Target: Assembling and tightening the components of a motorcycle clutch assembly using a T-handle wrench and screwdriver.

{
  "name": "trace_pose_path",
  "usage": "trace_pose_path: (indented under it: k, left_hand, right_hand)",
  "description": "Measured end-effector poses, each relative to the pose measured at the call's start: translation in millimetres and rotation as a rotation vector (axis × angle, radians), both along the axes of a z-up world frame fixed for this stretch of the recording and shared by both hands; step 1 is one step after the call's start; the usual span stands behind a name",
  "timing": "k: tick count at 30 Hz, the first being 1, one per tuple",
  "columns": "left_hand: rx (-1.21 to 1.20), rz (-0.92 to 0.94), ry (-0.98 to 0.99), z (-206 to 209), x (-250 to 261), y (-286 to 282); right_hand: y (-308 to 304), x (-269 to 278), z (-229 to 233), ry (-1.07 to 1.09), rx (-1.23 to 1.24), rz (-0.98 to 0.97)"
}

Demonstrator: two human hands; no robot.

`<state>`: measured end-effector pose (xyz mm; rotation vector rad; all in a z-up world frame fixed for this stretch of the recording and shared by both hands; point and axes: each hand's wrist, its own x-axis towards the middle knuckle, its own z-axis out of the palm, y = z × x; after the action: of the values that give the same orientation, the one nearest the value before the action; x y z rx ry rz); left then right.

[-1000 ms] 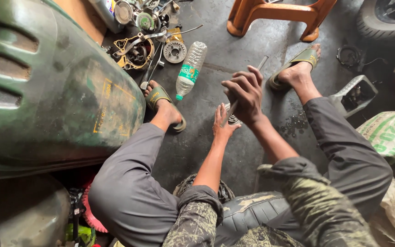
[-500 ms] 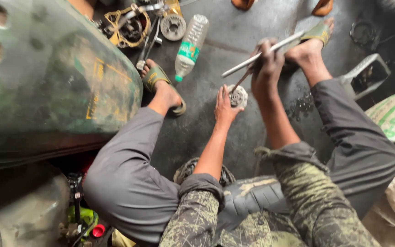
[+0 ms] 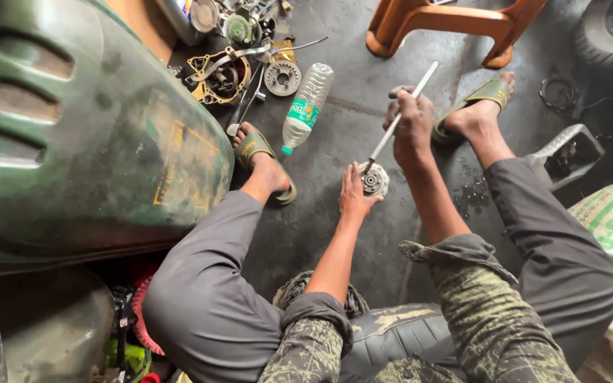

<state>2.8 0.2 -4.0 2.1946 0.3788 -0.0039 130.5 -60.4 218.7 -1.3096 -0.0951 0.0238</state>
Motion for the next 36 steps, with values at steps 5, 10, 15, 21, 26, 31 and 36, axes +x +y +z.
trace_pose_path:
  k: [5,10,15,21,26,31,36]
  left_hand:
    - [0.0,-0.003,0.009,-0.7,-0.7,-1.6]
    - [-0.021,-0.006,0.012,15.1,-2.2,2.2]
    - [-0.047,0.017,-0.014,20.4,-2.3,1.8]
    - [-0.056,0.019,-0.023,17.7,-2.2,1.2]
    - [-0.059,0.025,-0.034,20.9,-0.7,1.5]
    - [-0.066,0.027,-0.017,22.0,-2.8,-0.2]
    - [-0.059,0.032,-0.027,21.8,-1.4,3.7]
  right_hand:
    - [7.8,-7.1,5.1,0.016,0.013,0.081]
    - [5.6,-14.5,16.3,0.038,-0.001,0.053]
    - [-15.9,-20.7,17.4,0.07,0.085,0.447]
    - [-27.1,-25.5,46.8,-0.014,-0.285,0.674]
    - [-21.0,2.2,77.8,-0.07,-0.7,0.551]
    - [-11.1,6.0,95.6,-0.293,-1.426,0.566]
    - [-9.0,-15.0,77.7,-0.918,-1.581,0.306]
